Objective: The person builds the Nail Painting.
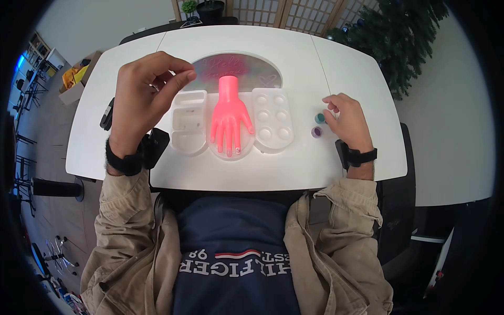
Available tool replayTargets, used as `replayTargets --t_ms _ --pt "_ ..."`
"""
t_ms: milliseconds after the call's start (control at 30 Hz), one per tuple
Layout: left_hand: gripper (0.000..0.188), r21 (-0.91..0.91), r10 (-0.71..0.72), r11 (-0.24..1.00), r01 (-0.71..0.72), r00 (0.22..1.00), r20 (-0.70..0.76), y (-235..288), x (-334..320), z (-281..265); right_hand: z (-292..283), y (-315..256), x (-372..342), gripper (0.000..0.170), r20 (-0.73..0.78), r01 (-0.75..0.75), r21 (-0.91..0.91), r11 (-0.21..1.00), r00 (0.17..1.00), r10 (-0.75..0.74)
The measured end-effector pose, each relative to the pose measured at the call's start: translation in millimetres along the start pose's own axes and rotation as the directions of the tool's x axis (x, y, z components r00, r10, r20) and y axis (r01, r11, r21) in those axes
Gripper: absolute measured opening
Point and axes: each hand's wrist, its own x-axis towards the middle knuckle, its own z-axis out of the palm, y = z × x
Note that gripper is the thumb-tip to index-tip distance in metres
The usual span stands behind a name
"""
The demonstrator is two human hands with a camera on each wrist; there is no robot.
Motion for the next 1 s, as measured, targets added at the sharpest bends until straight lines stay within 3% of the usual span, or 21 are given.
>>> replayTargets --t_ms 33,133,233,533,633,733,1000 --pt "0.01 0.0 0.01 1.0 -0.01 1.0 -0.001 0 0 0 1 4 -4 0.029 0.032 -0.051 0.015 0.999 0.998 0.05" --pt "0.009 0.004 0.031 1.0 -0.031 1.0 -0.004 1 -1 0 9 18 -11 0.032 0.031 0.054 -0.063 0.997 0.998 -0.052" --pt "0.01 0.004 0.027 1.0 -0.027 1.0 -0.008 3 1 0 16 16 -11 0.034 0.07 0.061 -0.05 0.997 0.996 -0.058" --pt "0.009 -0.013 0.021 1.0 -0.021 1.0 -0.017 2 -1 -7 24 18 -5 0.031 0.2 -0.052 -0.082 0.995 0.978 0.067" --pt "0.008 -0.013 0.039 0.999 -0.04 0.999 -0.03 0 0 -7 24 10 -3 0.03 0.079 0.053 -0.056 0.997 0.996 -0.049" --pt "0.008 0.0 0.06 0.998 -0.06 0.998 -0.035 0 0 -6 21 -22 0 0.028 -0.016 0.025 0.061 0.998 1.0 -0.024" --pt "0.009 0.006 0.108 0.994 -0.108 0.994 -0.03 1 -2 -4 46 -70 9 0.029 0.011 0.22 0.207 0.953 0.974 -0.227"
